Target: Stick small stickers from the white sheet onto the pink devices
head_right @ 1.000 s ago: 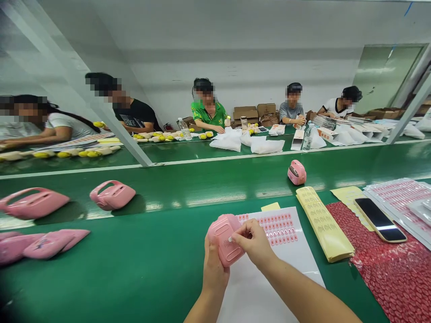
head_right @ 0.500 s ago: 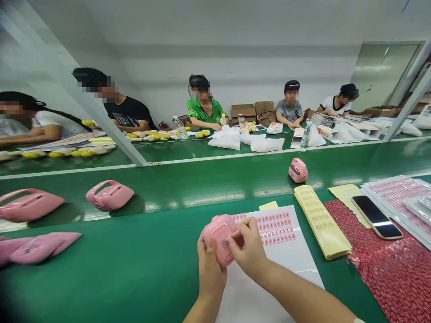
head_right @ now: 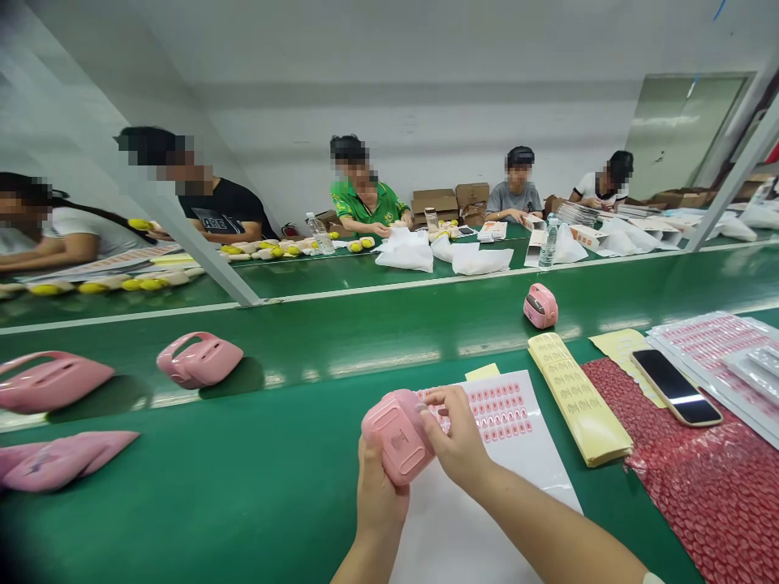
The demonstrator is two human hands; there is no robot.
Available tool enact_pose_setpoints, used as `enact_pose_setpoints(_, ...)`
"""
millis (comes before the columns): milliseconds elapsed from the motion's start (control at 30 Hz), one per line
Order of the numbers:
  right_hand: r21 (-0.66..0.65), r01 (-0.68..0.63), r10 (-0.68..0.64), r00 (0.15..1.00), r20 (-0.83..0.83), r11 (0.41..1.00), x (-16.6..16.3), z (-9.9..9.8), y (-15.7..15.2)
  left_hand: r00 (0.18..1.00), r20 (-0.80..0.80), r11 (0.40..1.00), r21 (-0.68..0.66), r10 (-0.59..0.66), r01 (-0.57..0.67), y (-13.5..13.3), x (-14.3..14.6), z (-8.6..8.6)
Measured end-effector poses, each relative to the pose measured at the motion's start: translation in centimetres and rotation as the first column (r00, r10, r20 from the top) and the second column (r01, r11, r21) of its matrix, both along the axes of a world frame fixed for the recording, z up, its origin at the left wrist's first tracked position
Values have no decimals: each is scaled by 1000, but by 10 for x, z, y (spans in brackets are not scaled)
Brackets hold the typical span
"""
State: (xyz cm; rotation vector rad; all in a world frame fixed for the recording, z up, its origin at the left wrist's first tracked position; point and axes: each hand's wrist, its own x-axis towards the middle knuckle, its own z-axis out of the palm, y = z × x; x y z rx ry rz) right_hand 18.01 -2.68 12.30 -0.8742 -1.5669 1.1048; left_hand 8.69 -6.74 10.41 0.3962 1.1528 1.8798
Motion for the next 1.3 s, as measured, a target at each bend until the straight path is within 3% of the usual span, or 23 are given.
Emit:
enact_pose_setpoints(200,-129,-191,177,978,-113,973,-4,-11,-3,999,-6,998,37,-53,53,-2,3,3)
enact_pose_setpoints(533,-147,-116,111,993,-41,982,-5,-10,-4,998,40,999,16,-48,47,-5,9,7)
enact_pose_setpoints(667,-120,-115,127,988,93,986,-5,-8,-6,998,57,999,-9,-38,39,-6,8,1)
enact_pose_setpoints(767,-98,-212,228,955,191,972,0,-5,-8,994,99,999,10,-54,54,-5,5,2)
enact_pose_setpoints(833,-117,-314,330,929,166,942,10,-1,-7,982,180,998,-25,-52,57,-3,2,7)
enact_pose_setpoints(900,-116,-340,352,930,110,933,29,5,-2,954,296,993,-96,-43,75,0,0,17)
enact_pose_setpoints(967,-70,-204,209,974,83,977,57,12,8,914,403,983,-150,-40,109,1,-2,25)
enact_pose_setpoints(1033,-39,101,-98,993,72,994,94,19,22,894,446,971,-189,-47,145,1,-5,29)
enact_pose_setpoints(1100,-106,450,-445,893,63,887,135,21,33,907,417,963,-213,-63,165,-1,-9,26)
enact_pose_setpoints(1133,-125,538,-532,843,84,833,155,19,38,919,384,966,-189,-92,176,-3,-12,22)
enact_pose_setpoints(1200,-160,633,-617,774,144,757,187,11,42,933,285,968,-56,-220,245,-6,-17,15)
enact_pose_setpoints(1300,-207,667,-616,742,262,715,211,-7,41,961,130,968,-26,-243,248,-8,-23,7)
